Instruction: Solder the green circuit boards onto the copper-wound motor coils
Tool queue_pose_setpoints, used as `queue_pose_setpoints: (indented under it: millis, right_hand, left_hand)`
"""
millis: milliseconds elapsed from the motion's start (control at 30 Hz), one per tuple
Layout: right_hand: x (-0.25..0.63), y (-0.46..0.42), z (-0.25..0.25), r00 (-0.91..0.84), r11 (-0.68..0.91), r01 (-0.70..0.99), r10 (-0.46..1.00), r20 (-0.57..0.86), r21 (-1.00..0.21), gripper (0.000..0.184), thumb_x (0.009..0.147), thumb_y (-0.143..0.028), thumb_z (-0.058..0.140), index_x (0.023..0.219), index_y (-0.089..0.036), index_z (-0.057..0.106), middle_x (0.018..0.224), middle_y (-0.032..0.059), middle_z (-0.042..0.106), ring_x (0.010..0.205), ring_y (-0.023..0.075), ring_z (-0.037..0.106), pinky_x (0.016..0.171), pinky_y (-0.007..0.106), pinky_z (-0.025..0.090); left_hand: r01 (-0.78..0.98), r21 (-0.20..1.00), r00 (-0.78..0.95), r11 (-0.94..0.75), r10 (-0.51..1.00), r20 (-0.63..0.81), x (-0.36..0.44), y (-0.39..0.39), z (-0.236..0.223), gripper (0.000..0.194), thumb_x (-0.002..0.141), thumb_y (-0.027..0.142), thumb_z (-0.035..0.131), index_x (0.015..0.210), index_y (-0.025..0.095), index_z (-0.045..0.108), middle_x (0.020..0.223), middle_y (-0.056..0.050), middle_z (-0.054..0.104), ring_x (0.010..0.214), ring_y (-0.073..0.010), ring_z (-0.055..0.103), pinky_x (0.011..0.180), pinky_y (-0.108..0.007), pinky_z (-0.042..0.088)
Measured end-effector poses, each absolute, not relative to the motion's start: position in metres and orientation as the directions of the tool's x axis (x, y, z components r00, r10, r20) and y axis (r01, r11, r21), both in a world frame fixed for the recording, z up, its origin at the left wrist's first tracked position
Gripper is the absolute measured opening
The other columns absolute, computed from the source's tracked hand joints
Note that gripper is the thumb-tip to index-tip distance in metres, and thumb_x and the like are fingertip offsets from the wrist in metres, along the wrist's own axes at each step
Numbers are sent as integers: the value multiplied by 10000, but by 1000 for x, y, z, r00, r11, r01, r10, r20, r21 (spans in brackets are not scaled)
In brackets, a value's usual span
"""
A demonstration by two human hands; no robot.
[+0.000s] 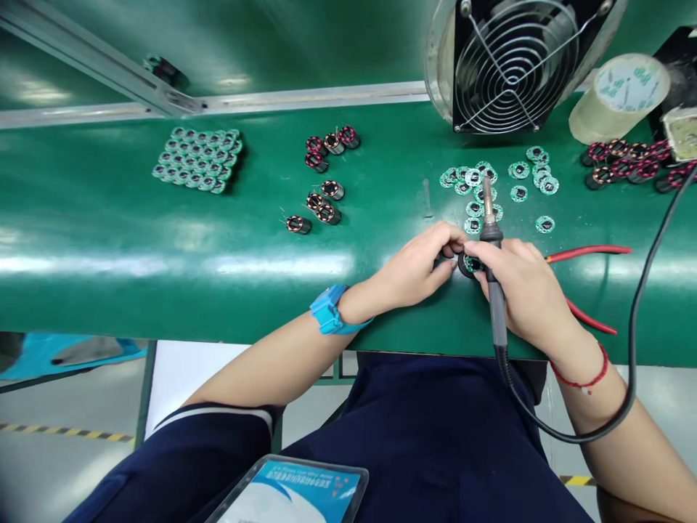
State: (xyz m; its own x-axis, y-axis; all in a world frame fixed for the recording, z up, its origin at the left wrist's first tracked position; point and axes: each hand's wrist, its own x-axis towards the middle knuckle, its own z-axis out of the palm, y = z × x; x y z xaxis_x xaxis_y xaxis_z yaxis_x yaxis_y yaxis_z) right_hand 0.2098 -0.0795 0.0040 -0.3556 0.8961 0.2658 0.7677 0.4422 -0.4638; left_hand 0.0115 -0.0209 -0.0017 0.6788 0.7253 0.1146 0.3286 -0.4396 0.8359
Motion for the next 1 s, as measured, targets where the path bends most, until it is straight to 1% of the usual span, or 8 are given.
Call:
queue_pose_setpoints:
  millis: [100,200,333,500,600,700,833,1000]
  right_hand:
    - [207,-83,5,-365,428,812,903,228,-396,393,920,-277,473,1312,-292,463,920,55,638,811,240,560,703,398,481]
    - [204,-86,7,-376,427,844,902,210,-323,385,940,-240,415,1322,-259,464,872,61,611,831,241,552,714,384,482]
    - [201,-87,11,-416,465,836,884,214,-293,414,954,-212,394,1366,-236,418,949,75,625,926,245,561,788,387,489]
    - [198,-86,16,-459,511,817,857,234,-269,474,954,-178,374,1420,-255,344,1002,87,614,963,254,553,816,412,488]
    - [196,-83,17,-416,465,823,885,211,-326,443,951,-197,390,1386,-279,405,969,74,626,918,247,568,786,407,500]
    - [197,-79,15,-318,365,804,931,180,-468,405,921,-229,484,1320,-298,472,1037,49,659,909,236,603,756,387,526]
    - [203,-76,8,-268,336,706,942,204,-623,450,874,-227,573,1306,-310,474,1177,19,655,1041,232,627,852,387,542]
    - [209,-77,0,-253,315,642,948,194,-699,464,872,-231,582,1313,-304,459,1247,32,623,1097,228,628,934,412,526]
  left_hand:
    - [290,854,686,-432,716,129,10,-16,-2,131,850,75,429,925,177,461,879,-34,553,812,-129,509,768,-277,443]
    - [262,852,701,-454,696,156,10,-13,-2,89,868,89,452,883,170,485,851,-25,555,789,-118,504,746,-261,429]
    - [264,848,695,-460,700,164,11,-11,0,80,875,106,477,849,167,521,840,-22,568,798,-119,511,745,-258,417]
    - [250,884,670,-394,730,135,11,-8,0,64,863,138,504,826,163,550,831,-17,577,772,-118,515,727,-255,411]
    - [232,905,661,-356,741,121,11,-6,0,57,852,138,523,825,155,570,824,-11,579,752,-110,510,715,-248,410]
    - [209,914,664,-347,736,128,11,-6,0,60,849,137,541,809,150,584,797,-3,567,748,-103,507,712,-240,410]
    - [193,931,659,-310,744,111,13,-6,0,58,846,145,561,803,150,599,795,1,562,733,-95,504,696,-234,412]
    - [208,929,664,-305,742,95,16,-8,0,62,837,134,563,795,146,607,782,1,543,727,-94,500,689,-235,411]
